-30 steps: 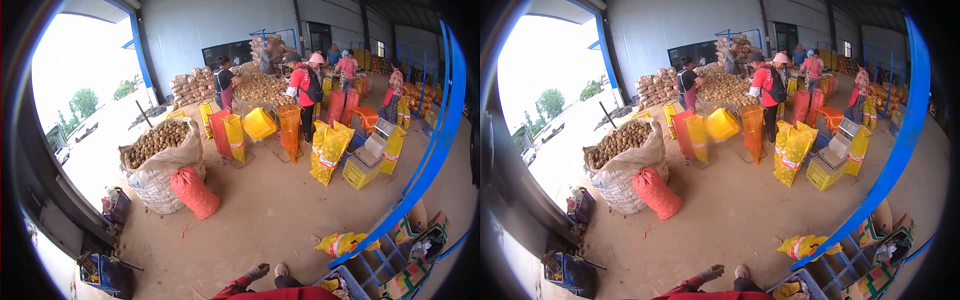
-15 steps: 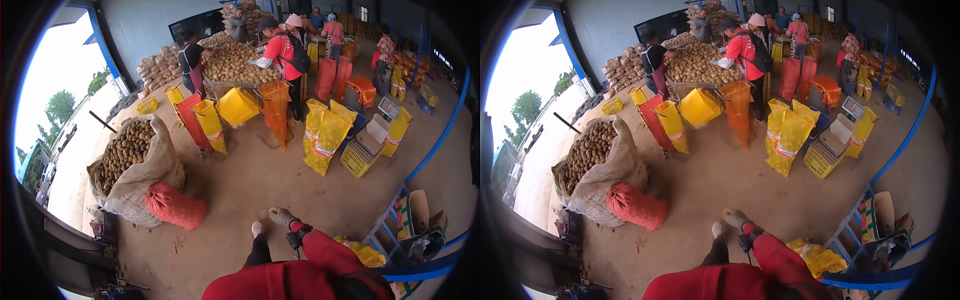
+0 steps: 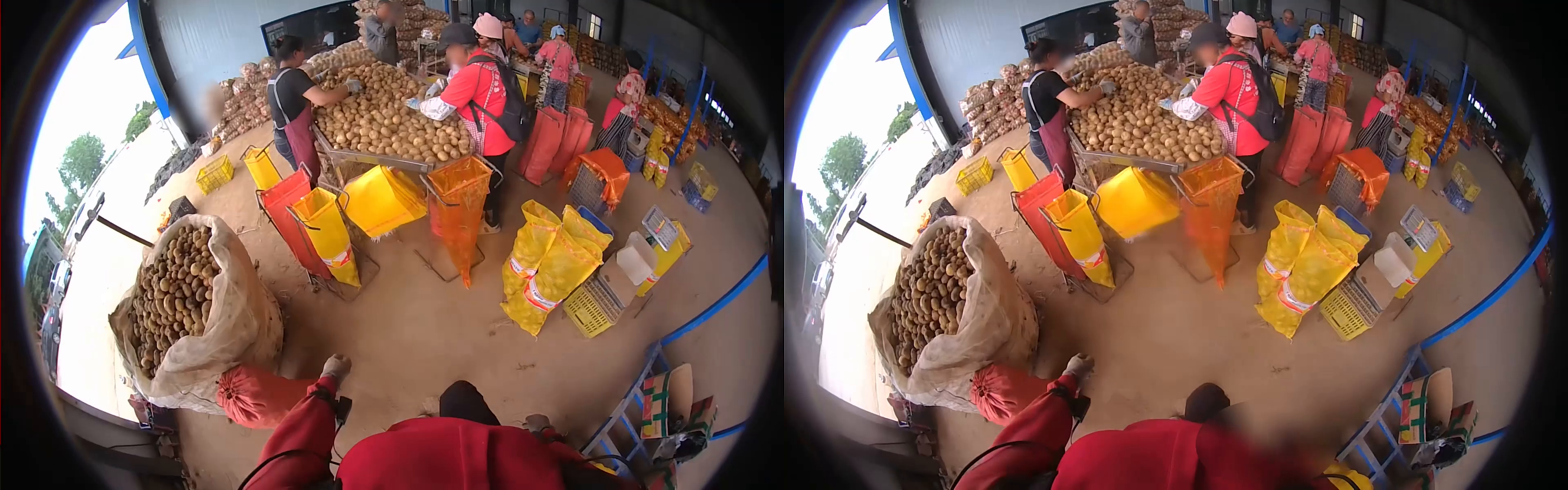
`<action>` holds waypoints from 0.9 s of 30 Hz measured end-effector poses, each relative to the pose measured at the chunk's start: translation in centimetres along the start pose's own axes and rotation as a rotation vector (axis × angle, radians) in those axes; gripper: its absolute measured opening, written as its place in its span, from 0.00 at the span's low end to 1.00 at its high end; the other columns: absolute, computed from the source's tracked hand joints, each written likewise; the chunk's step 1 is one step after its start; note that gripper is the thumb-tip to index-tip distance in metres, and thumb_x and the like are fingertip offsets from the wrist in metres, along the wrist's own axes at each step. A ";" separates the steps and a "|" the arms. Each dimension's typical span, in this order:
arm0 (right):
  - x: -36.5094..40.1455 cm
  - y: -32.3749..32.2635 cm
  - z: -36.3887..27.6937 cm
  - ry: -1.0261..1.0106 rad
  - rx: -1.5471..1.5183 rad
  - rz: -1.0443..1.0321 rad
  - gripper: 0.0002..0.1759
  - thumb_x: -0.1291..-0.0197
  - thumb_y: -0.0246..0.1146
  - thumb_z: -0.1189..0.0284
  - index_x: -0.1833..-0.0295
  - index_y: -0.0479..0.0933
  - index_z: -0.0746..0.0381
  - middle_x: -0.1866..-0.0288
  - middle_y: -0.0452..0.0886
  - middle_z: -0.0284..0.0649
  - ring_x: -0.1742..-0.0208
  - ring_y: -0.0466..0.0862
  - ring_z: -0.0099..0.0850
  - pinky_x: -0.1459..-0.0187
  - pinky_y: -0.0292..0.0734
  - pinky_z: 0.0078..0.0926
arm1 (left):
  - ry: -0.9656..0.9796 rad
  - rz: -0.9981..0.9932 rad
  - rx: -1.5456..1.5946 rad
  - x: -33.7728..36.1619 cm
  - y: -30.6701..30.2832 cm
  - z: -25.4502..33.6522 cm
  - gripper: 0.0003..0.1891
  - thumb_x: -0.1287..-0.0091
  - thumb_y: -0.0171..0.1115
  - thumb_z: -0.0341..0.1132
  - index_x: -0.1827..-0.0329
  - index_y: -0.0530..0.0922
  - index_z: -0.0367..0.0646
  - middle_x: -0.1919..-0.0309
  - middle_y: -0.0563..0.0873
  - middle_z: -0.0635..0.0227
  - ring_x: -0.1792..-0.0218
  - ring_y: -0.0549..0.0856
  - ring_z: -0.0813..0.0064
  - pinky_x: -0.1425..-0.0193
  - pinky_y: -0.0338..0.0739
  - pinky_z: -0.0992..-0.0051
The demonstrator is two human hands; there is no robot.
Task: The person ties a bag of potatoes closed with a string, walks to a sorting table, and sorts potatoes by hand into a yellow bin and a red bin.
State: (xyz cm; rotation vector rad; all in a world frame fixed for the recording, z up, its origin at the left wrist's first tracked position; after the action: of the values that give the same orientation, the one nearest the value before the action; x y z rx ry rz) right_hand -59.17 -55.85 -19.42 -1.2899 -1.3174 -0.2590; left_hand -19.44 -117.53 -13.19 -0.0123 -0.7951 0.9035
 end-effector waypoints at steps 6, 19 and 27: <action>-3.5 -16.8 -2.2 0.073 -1.227 0.283 0.21 0.25 0.59 0.59 0.34 0.76 0.59 0.38 0.83 0.46 0.44 0.85 0.43 0.46 0.80 0.38 | 0.474 -0.156 0.232 -6.2 0.6 38.9 0.18 0.22 0.60 0.38 0.35 0.78 0.39 0.52 0.88 0.65 0.54 0.88 0.73 0.51 0.82 0.74; 14.7 -55.5 -75.2 -2.068 -0.140 -0.355 0.39 0.35 0.68 0.52 0.29 0.73 0.70 0.32 0.79 0.59 0.31 0.79 0.54 0.29 0.73 0.43 | 0.977 0.449 -1.446 -16.1 -16.7 66.6 0.11 0.25 0.55 0.40 0.46 0.81 0.49 0.64 0.90 0.60 0.62 0.91 0.55 0.62 0.83 0.55; 10.7 -63.4 -89.8 -1.978 -0.083 -0.749 0.24 0.38 0.71 0.58 0.44 0.83 0.63 0.54 0.89 0.47 0.51 0.88 0.45 0.45 0.82 0.40 | 1.048 0.488 -1.520 -15.9 -29.2 79.1 0.13 0.28 0.63 0.34 0.42 0.84 0.47 0.63 0.90 0.58 0.61 0.89 0.54 0.55 0.83 0.56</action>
State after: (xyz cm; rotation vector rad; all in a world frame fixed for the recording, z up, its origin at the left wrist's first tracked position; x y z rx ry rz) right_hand -54.36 -144.17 46.77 -0.7693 -3.4338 0.7164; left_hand -53.99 -171.80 43.59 -1.9096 -0.2875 0.4068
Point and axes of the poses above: each hand's wrist, its own x-axis away from the middle knuckle, its own y-axis out of the palm, z = x × y, the point moved 6 cm from there along -x, towards the middle knuckle
